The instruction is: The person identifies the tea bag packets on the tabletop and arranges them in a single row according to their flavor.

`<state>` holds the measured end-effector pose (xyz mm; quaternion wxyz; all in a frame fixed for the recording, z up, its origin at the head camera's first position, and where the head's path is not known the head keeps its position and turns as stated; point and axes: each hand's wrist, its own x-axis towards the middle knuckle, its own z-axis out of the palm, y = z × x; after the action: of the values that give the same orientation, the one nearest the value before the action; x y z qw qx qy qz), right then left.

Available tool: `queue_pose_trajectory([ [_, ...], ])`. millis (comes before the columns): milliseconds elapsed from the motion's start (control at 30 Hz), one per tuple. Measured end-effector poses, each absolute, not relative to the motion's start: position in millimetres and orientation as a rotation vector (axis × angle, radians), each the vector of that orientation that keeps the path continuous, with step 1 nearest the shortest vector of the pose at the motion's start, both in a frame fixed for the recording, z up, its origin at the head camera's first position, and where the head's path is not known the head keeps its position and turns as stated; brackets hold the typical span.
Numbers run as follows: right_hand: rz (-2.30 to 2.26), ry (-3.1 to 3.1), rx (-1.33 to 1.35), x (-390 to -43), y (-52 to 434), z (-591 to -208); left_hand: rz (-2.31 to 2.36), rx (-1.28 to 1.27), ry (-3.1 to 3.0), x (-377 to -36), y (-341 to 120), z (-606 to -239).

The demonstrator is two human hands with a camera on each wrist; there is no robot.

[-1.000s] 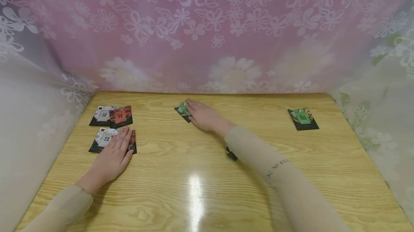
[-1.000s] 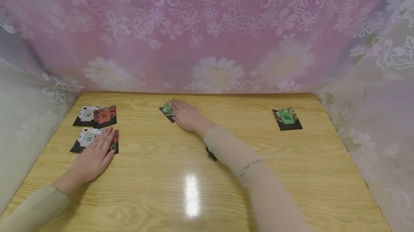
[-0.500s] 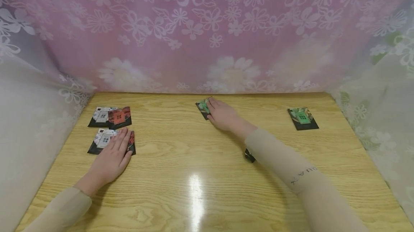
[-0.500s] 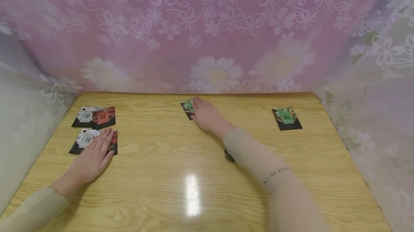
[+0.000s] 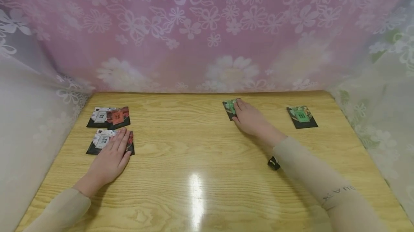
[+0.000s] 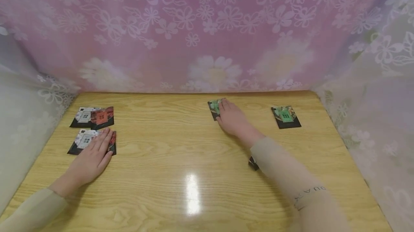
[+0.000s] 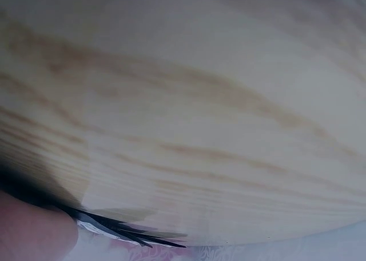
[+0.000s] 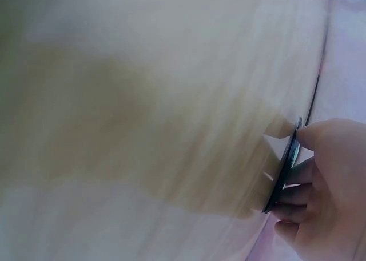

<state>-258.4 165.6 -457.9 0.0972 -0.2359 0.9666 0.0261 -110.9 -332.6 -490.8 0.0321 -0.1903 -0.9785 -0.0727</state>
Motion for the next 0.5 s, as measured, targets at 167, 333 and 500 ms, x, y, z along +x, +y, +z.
queue_pose_trajectory([
  [167,0.085,2.903,-0.653,-247,189,-456,-0.220,-0.583,-3.025,-110,-333,-490],
  [333,0.056,2.913,-0.607,-237,208,-455,-0.232,-0.592,-3.021,-110,-332,-490],
  [500,0.045,2.924,-0.571,-226,223,-453,-0.228,-0.593,-3.020,-110,-332,-491],
])
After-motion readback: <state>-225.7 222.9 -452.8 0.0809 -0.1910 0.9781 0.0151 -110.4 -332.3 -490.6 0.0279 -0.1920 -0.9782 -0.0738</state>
